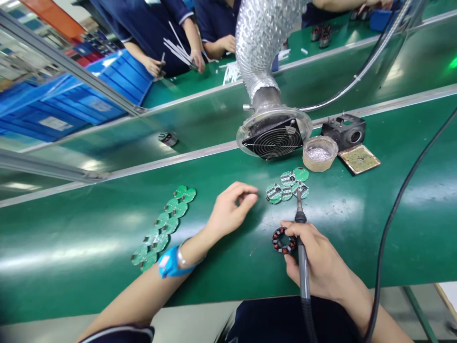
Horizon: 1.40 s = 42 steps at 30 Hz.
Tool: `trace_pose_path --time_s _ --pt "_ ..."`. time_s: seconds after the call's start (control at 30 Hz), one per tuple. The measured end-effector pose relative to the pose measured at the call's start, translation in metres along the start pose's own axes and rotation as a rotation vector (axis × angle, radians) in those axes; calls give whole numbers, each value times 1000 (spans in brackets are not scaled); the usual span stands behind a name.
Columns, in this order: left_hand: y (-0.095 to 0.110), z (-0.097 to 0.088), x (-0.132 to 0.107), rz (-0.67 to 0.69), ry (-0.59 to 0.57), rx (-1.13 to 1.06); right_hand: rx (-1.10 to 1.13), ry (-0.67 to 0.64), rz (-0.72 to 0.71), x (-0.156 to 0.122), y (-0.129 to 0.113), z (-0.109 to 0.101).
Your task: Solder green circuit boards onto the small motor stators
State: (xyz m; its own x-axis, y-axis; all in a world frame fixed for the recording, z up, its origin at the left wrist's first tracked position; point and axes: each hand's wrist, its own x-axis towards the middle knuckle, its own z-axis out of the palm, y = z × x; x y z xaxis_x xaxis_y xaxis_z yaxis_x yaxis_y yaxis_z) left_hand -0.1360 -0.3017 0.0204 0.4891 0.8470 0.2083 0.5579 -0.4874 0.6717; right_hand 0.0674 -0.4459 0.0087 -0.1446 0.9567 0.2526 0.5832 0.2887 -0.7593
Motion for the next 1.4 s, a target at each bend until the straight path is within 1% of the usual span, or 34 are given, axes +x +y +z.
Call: trace_pose_path --time_s 0.07,0.1,0.17,0.23,0.3,0.33,0.4,0.43,0.53,0.57,0.63,0.7,0.73,0.8,0.87,0.93,0.97,1.0,1.03,1.07,1.13,1.17,1.2,1.23,1.3,1.4 --pt "1 12 23 12 -110 82 -6 -23 -19 0 2 -3" --pt "2 16 30 24 -133 96 -10 -29 -27 0 3 -5" --pt "1 21 35 80 -117 37 -19 -18 -34 -1 4 -8" --pt "1 19 28 218 -27 -92 -12 35 -30 0 3 -10" --pt "3 13 17 411 75 -180 11 135 -22 4 -1 -11" --pt "5 9 12 505 105 -195 20 190 -27 7 -3 -10" --pt "10 4 4 655 114 -192 35 259 -64 15 -9 -8" --pt "13 3 1 705 107 -192 44 262 -91 18 -11 -7" --pt "18 2 -4 777 99 -194 75 219 -148 23 -16 -5" --pt "18 2 -5 772 95 -186 67 213 -147 21 -17 -6" --pt "13 3 -8 691 67 -156 30 208 -113 15 -16 -11" --pt "6 3 -11 553 -26 -145 21 161 -65 8 -14 -18" --pt "2 3 -12 484 -91 -159 34 110 -49 6 -12 -21" --pt "-3 3 -15 372 -235 -239 65 -20 -53 5 -9 -28" --pt "-4 4 -17 279 -341 -366 65 -145 -97 9 -6 -32" --pt "-3 6 -19 181 -380 -490 47 -220 -144 14 -5 -33" --pt "-3 7 -20 137 -384 -540 35 -227 -159 15 -5 -32" --pt "-3 8 -21 95 -384 -580 18 -199 -164 15 -5 -29" --pt "-3 9 -21 57 -382 -609 -9 -131 -159 14 -6 -26" --pt "-4 9 -22 31 -381 -626 -50 -31 -150 13 -7 -21" --pt "-4 11 -22 22 -369 -638 -159 182 -119 8 -9 -11" --pt "-4 11 -22 31 -355 -646 -211 258 -104 6 -9 -7" --pt "-4 12 -21 43 -341 -663 -249 296 -93 5 -9 -3" --pt "-3 12 -20 52 -330 -692 -267 294 -85 4 -9 -1" --pt "-1 14 -20 39 -335 -788 -251 235 -72 5 -9 -1" --pt "4 19 -22 -3 -350 -885 -180 117 -88 11 -9 -13"
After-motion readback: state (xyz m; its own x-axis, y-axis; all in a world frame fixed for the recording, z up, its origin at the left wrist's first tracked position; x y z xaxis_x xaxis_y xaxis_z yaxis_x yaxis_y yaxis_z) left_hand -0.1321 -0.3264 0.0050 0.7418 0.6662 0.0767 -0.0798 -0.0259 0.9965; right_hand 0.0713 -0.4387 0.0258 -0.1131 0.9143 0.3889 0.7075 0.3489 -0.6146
